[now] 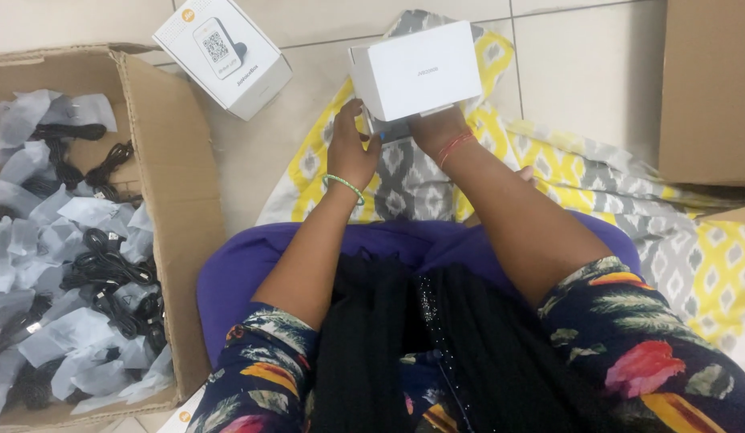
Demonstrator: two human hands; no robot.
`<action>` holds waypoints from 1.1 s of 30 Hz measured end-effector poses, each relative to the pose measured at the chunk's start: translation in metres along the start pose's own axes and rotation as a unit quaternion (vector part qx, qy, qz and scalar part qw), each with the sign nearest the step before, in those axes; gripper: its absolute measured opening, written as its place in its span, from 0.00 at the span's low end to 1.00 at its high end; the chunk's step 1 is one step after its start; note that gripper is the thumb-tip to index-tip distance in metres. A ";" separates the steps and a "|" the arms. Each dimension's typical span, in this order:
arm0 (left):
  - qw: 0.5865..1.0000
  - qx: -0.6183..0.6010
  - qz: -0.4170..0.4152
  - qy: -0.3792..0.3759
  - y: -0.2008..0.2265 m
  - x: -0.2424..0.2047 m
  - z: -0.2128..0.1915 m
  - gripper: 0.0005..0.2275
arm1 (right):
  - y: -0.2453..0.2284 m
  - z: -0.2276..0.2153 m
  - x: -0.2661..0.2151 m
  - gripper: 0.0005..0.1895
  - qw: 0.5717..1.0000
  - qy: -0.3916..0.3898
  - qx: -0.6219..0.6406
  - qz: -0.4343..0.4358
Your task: The person packs small electronic components and cables into small white boxes and then organizes the boxes within a larger container.
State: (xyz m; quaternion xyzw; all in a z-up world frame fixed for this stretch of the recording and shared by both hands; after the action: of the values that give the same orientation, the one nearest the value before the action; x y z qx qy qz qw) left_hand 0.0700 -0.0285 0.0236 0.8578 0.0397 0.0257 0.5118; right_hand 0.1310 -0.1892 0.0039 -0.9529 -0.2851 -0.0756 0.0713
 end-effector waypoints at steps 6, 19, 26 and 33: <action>1.000 -0.004 -0.013 -0.005 -0.001 0.001 0.000 0.30 | 0.002 0.020 -0.001 0.16 0.984 -0.171 0.023 0.043; 0.999 -0.043 0.026 -0.019 -0.023 0.011 0.009 0.32 | -0.016 -0.119 0.014 0.17 0.994 -0.004 0.083 -0.075; 0.996 -0.071 0.035 -0.039 -0.025 0.010 0.010 0.34 | -0.017 -0.051 0.010 0.30 0.991 -0.118 -0.020 -0.065; 0.995 -0.079 0.019 -0.056 -0.030 0.010 0.015 0.37 | -0.008 -0.066 0.013 0.29 0.991 -0.114 -0.029 -0.071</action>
State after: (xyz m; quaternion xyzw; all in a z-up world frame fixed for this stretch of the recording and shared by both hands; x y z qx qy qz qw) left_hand 0.0802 -0.0261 -0.0096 0.8153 -0.0077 -0.0099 0.5790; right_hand 0.1302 -0.1872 0.0719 -0.9342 -0.3561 0.0206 0.0054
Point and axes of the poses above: each hand's wrist, its own x-axis towards the middle knuckle, its own z-axis out of the palm, y = z × x, the point moved 8 cm from there along x, towards the middle knuckle
